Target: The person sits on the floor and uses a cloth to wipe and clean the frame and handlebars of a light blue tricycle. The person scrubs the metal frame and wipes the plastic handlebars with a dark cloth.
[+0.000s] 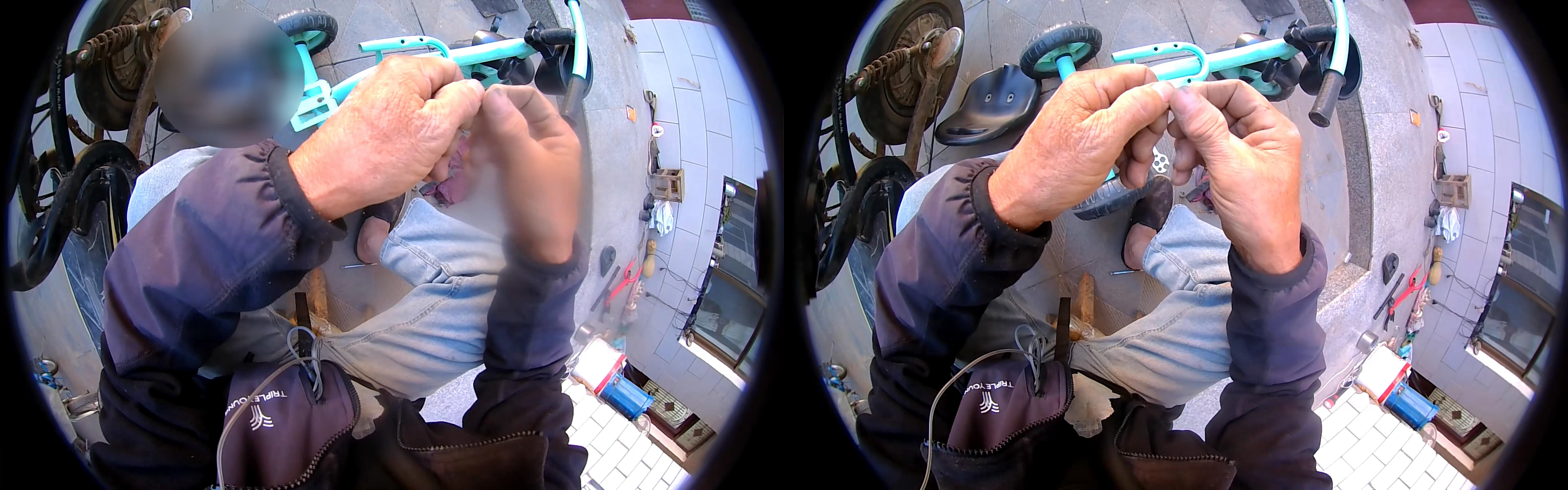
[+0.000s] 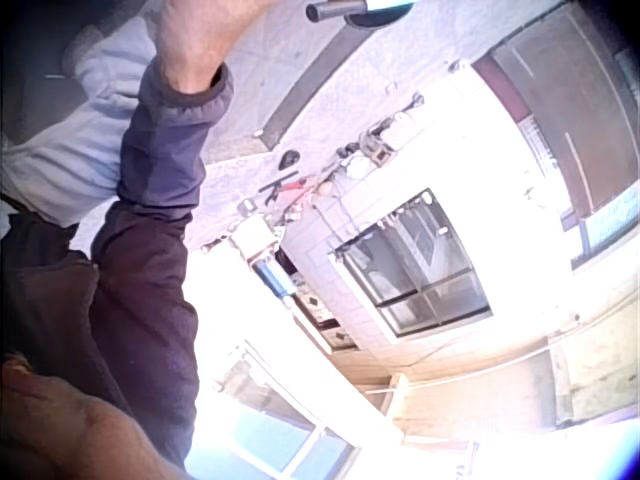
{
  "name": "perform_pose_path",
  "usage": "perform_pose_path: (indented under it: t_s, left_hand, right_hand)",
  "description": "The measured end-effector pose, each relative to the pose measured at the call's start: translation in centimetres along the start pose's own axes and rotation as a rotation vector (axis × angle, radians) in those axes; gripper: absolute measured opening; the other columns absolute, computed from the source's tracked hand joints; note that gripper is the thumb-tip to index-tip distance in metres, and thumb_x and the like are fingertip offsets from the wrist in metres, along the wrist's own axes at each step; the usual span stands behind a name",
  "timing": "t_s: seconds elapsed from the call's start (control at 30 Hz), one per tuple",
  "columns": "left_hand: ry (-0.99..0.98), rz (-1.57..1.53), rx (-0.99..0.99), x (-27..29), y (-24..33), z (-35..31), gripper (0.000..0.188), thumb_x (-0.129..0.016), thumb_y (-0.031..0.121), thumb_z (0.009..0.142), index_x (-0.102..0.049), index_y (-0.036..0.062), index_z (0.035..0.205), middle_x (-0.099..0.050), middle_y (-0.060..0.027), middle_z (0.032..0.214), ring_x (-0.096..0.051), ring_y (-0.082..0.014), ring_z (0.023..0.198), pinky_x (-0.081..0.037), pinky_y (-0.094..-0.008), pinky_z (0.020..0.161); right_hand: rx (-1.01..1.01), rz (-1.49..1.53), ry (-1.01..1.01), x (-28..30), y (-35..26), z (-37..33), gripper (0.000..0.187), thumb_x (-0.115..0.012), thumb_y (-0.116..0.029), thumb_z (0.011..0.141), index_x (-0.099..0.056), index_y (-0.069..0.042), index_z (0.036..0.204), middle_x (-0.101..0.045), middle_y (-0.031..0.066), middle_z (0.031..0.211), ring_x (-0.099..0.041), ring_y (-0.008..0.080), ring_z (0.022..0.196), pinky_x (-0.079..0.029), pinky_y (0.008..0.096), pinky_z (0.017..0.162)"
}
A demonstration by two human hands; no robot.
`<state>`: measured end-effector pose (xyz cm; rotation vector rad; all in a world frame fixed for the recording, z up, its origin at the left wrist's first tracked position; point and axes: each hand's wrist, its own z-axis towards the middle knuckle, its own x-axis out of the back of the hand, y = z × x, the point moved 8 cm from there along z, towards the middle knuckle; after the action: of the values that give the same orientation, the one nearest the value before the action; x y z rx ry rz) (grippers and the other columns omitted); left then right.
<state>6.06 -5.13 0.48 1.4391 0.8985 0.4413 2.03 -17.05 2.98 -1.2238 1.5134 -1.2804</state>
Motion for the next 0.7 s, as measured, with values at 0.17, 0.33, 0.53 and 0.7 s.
perform_pose_path:
  t_s: [0.17,0.33,0.53,0.7]
  left_hand:
    - [-0.007,-0.004,-0.009,0.01,0.05,0.07,0.030,-0.048,0.028,0.102,-0.058,0.0068,0.084,-0.056,0.0013,0.066,-0.053,-0.0058,0.053,-0.042,-0.0202,0.049]
    - [-0.006,0.025,-0.029,0.04,0.17,0.10,0.030,-0.048,0.028,0.102,-0.058,0.0065,0.084,-0.056,0.0014,0.066,-0.053,-0.0056,0.053,-0.041,-0.0202,0.049]
    - [-0.004,0.015,-0.015,0.01,0.06,0.02,0.031,-0.048,0.029,0.102,-0.058,0.0063,0.085,-0.057,0.0009,0.065,-0.053,-0.0058,0.053,-0.041,-0.0205,0.049]
    - [0.005,0.001,-0.013,0.02,0.02,0.04,0.031,-0.048,0.030,0.102,-0.059,0.0059,0.086,-0.057,0.0009,0.065,-0.053,-0.0062,0.053,-0.041,-0.0207,0.049]
  right_hand:
    - [0.052,-0.004,-0.021,-0.28,-0.28,0.08,0.015,-0.068,-0.011,0.092,-0.065,0.003,0.097,-0.065,0.0057,0.080,-0.058,0.0076,0.059,-0.047,0.0205,0.051]
    - [0.030,0.009,0.006,-0.06,-0.05,0.07,0.015,-0.068,-0.011,0.092,-0.065,0.003,0.097,-0.065,0.0056,0.080,-0.058,0.0078,0.059,-0.047,0.0204,0.051]
    - [0.040,0.010,-0.029,-0.19,-0.13,0.11,0.015,-0.069,-0.011,0.092,-0.065,0.003,0.097,-0.065,0.0057,0.080,-0.058,0.0080,0.059,-0.048,0.0207,0.052]
    - [0.059,0.009,-0.007,-0.14,-0.23,0.03,0.016,-0.069,-0.011,0.092,-0.065,0.003,0.097,-0.065,0.0057,0.080,-0.058,0.0081,0.059,-0.049,0.0209,0.052]
